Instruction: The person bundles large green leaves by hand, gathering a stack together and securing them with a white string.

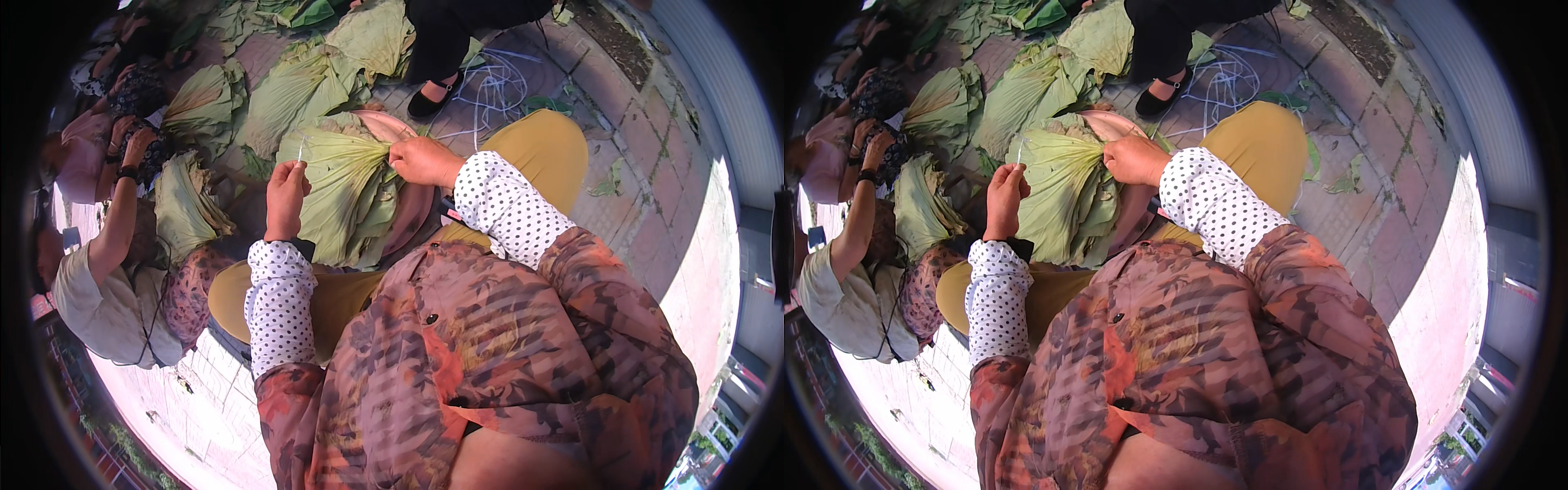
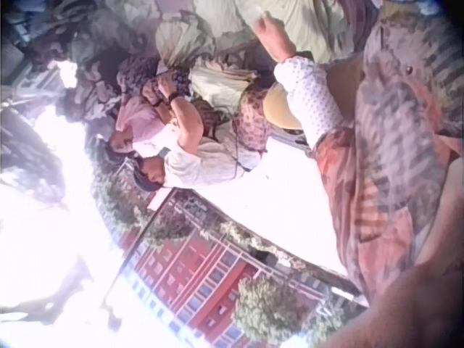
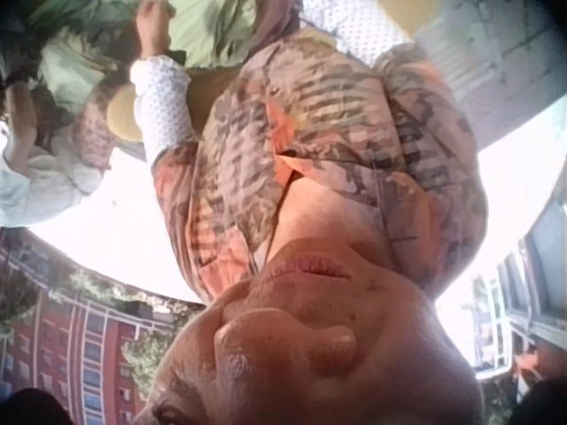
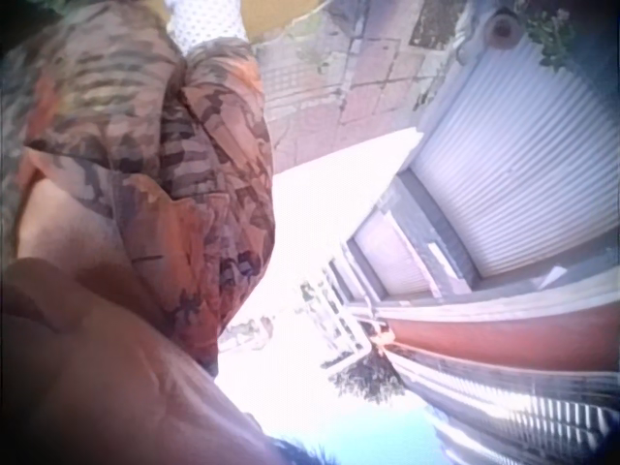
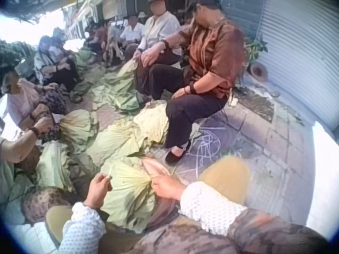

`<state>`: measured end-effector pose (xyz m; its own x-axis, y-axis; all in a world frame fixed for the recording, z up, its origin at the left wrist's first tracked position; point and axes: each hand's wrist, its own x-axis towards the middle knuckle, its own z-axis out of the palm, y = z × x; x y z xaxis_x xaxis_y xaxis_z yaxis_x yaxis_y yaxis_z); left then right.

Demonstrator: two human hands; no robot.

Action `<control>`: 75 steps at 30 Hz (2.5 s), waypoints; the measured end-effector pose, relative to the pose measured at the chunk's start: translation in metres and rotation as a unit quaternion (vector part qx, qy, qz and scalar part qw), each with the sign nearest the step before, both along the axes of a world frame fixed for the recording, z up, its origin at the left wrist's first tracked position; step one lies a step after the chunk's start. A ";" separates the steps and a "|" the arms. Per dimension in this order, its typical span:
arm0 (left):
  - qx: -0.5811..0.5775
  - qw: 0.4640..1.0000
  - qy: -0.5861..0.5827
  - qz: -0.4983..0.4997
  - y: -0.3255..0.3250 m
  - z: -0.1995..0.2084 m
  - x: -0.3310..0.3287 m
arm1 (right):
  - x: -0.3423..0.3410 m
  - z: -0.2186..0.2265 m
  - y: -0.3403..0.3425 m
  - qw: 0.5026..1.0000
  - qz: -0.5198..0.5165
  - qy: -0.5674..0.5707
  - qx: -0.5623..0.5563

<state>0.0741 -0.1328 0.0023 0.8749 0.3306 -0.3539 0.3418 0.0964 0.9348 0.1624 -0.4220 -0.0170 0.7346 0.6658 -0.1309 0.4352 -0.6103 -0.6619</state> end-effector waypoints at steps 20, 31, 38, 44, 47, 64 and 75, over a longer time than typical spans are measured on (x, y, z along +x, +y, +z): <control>0.553 0.813 -0.050 -0.176 -0.109 -0.021 -0.007 | 0.002 -0.005 0.006 0.939 -0.056 0.276 0.198; 0.550 0.814 -0.065 -0.177 -0.100 -0.031 -0.012 | 0.003 0.006 0.003 0.910 -0.138 0.308 0.241; 0.487 0.853 -0.122 -0.140 -0.092 -0.033 -0.013 | 0.009 -0.009 -0.008 0.941 -0.192 0.203 0.188; 0.494 0.850 -0.147 -0.106 -0.078 -0.039 -0.002 | 0.008 -0.001 -0.006 0.959 -0.145 0.203 0.133; 0.495 0.851 -0.147 -0.101 -0.073 -0.034 -0.001 | 0.014 -0.006 0.002 0.958 -0.146 0.158 0.190; 0.500 0.858 -0.054 -0.106 -0.081 -0.002 -0.032 | -0.012 0.031 0.027 0.888 -0.096 0.393 0.220; 0.482 0.870 -0.068 -0.077 -0.077 -0.001 -0.029 | 0.002 0.012 0.012 0.950 -0.064 0.241 0.185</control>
